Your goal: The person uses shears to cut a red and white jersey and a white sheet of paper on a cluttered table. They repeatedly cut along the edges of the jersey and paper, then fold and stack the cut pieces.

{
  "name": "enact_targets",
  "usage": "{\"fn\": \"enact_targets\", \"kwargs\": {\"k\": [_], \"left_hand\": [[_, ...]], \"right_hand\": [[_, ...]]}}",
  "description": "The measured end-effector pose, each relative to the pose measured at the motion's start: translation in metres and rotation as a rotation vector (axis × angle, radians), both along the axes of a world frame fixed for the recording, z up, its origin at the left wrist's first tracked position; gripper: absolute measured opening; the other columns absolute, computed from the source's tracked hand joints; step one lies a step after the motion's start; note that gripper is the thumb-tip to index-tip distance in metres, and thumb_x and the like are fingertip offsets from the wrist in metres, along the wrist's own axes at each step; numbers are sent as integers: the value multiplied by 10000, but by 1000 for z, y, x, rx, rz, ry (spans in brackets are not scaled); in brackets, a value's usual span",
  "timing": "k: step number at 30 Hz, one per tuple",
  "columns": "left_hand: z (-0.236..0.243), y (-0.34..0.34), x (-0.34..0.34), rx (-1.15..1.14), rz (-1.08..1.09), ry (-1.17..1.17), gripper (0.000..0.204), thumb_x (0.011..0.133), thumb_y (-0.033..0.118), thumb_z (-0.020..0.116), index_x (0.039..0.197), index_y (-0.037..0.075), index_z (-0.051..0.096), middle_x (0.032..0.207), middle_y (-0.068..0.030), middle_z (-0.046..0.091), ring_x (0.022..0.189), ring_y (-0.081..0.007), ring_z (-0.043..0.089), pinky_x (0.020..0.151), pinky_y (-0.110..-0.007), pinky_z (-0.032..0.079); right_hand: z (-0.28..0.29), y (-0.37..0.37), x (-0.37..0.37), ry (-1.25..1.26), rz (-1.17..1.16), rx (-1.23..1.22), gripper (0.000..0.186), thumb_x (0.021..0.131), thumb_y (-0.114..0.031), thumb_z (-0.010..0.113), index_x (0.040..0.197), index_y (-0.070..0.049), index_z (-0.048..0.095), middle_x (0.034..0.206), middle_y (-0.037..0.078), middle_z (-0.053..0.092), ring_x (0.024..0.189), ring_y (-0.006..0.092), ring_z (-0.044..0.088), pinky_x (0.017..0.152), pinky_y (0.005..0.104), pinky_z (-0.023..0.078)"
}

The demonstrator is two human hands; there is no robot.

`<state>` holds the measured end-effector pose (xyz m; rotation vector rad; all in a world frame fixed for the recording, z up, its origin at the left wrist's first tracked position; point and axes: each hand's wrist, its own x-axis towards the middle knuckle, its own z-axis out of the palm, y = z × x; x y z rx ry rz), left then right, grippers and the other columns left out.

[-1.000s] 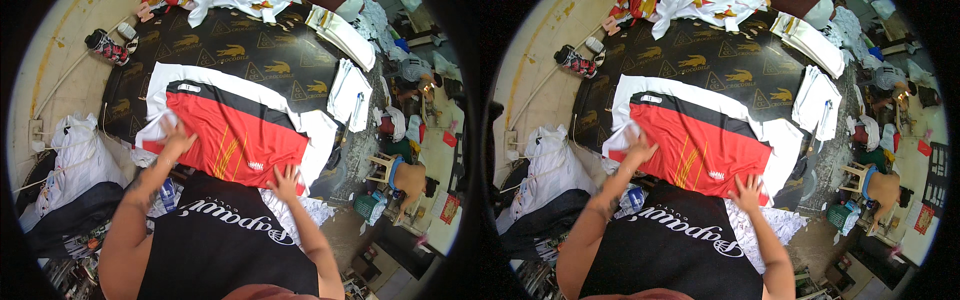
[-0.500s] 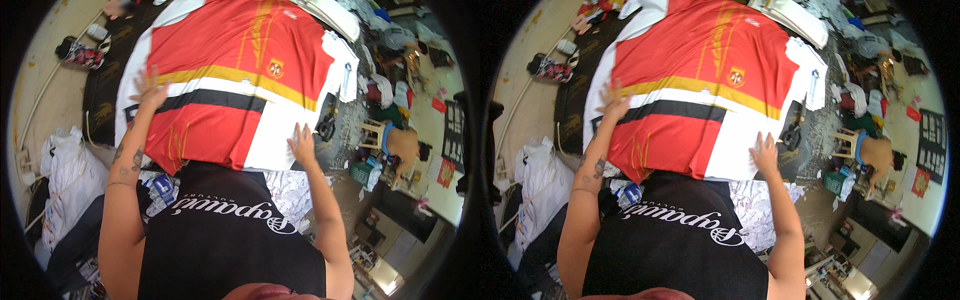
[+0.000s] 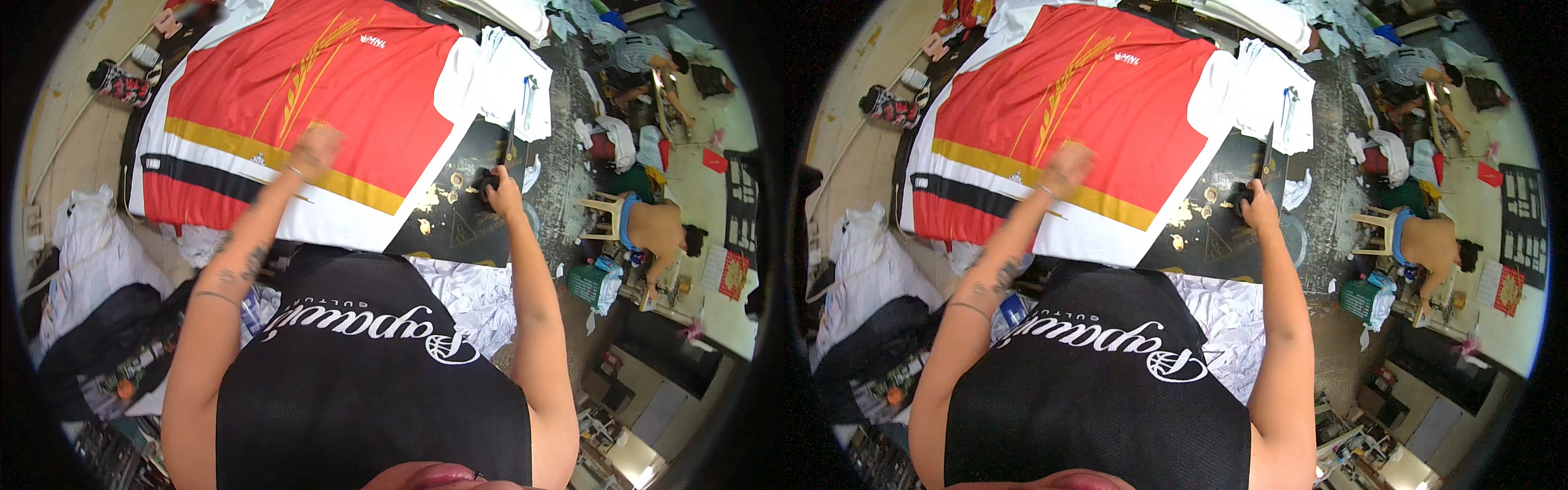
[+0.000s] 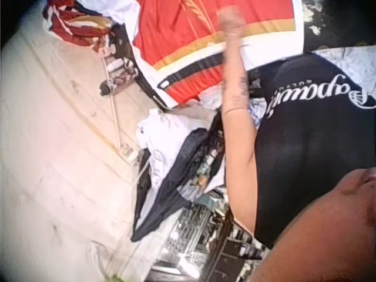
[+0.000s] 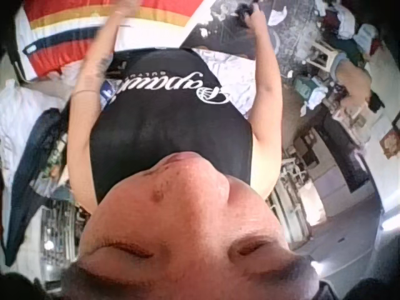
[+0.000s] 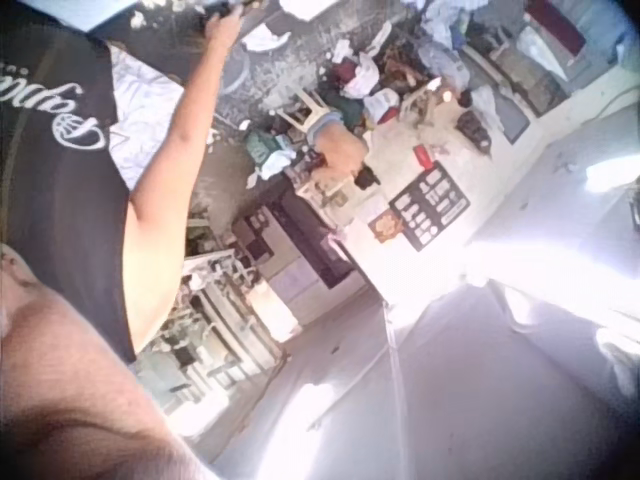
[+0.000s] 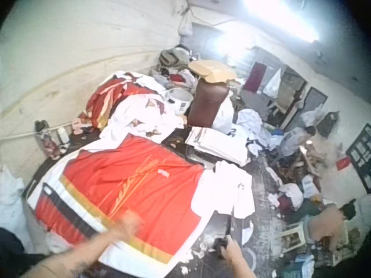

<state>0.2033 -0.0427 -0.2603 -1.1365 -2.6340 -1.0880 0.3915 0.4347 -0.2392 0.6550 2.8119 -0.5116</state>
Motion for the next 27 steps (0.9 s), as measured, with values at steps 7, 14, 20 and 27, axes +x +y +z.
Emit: {"fn": "enact_targets", "kwargs": {"k": [7, 14, 20, 27], "left_hand": [[-4, 62, 216, 20, -122, 53, 372, 814, 297, 806, 1081, 85, 656, 1218, -129, 612, 1170, -341, 575, 986, -476, 445], [2, 66, 231, 0, 52, 31, 201, 780, 73, 796, 972, 98, 741, 1063, -48, 677, 1013, -260, 644, 923, -410, 474], [4, 82, 265, 17, 204, 54, 217, 785, 57, 794, 997, 90, 759, 947, -21, 698, 910, -219, 649, 881, -368, 450], [-3, 91, 279, 59, 289, 0, 319, 776, 59, 775, 1094, 91, 785, 935, -7, 677, 889, -220, 634, 901, -396, 454]], "right_hand": [[18, 53, 81, -57, -617, -1726, 426, 1004, -397, 704, 1283, -106, 568, 828, 30, 634, 708, 174, 637, 582, 306, 493], [72, 47, 116, -844, 131, -1282, 775, 861, -519, 842, 1409, -63, 536, 888, 2, 604, 764, 98, 607, 636, 259, 491], [35, -32, 77, -753, 407, -1003, 776, 816, -390, 909, 1407, -43, 545, 980, 43, 664, 830, 148, 595, 739, 302, 480], [34, -61, 68, -747, 373, -697, 695, 744, -395, 947, 1246, -1, 671, 738, 14, 642, 657, 120, 571, 617, 316, 451]]}}
